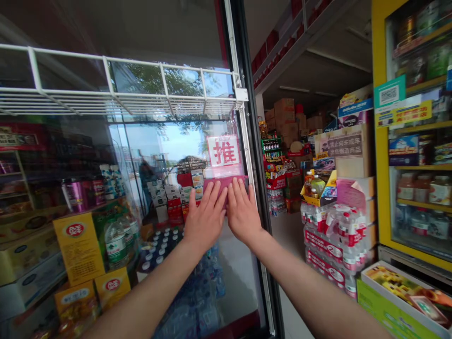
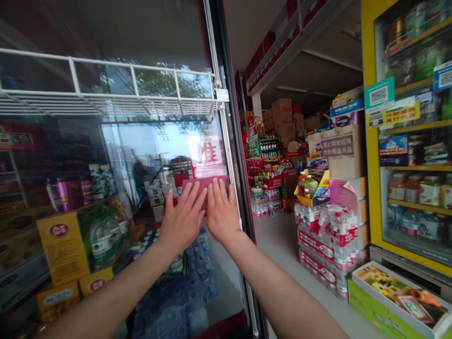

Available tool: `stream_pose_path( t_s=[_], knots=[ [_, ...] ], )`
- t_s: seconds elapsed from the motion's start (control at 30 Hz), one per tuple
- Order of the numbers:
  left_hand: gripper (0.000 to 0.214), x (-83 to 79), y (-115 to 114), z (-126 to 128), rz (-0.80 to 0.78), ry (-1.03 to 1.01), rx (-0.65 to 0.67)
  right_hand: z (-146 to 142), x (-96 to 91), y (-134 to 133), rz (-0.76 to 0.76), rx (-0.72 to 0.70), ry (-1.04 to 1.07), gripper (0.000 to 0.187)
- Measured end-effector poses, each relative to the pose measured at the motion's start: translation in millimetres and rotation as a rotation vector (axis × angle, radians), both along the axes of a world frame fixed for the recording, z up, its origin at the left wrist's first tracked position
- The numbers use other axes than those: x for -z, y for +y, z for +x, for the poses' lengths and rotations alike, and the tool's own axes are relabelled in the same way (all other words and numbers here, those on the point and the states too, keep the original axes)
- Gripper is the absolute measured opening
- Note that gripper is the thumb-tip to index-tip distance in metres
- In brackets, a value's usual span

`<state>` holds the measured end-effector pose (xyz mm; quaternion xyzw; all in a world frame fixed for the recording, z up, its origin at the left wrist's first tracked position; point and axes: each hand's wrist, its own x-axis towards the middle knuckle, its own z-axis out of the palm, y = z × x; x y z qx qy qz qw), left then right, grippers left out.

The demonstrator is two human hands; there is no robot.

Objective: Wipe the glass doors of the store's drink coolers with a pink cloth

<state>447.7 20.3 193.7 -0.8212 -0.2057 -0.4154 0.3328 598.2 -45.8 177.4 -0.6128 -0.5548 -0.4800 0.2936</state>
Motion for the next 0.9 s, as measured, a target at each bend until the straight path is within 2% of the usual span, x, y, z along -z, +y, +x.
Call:
stream_pose_path(
  t_s=[0.1, 0.2, 0.27, 0.33, 0.47, 0.73, 0.9],
  knots=[
    [0.065, -55.7, 1, 1, 0.027, -0.063, 0.023, 3, -66.0, 2, 0.012, -0.027, -0.047, 0.064],
    [0.067, -101.4, 2, 3, 0.054, -0.111, 0.048, 8, -120.0, 2, 0.034, -0.045, -0.109, 0.065],
    [0.068, -122.6, 1, 5, 0.060, -0.113, 0.063, 11, -144.2, 1, 0.055, -0.045, -0.117, 0.065],
    [0.068, -134.9, 0, 10, 0.062, -0.104, 0.068, 12, -157.2, 0, 0.070, -0.043, -0.097, 0.065],
    [0.066, -136.7, -3, 21, 0.056, -0.091, 0.067, 12, -157.1, -1, 0.079, -0.042, -0.020, 0.064],
    [0.068, -118.2, -3, 33, 0.013, -0.073, 0.106, 10, -140.8, 1, 0.046, 0.007, 0.055, 0.063],
    [0.071, -103.5, -4, 34, 0.012, -0.067, 0.116, 3, -126.6, -1, 0.085, 0.018, 0.084, 0.058]
  ],
)
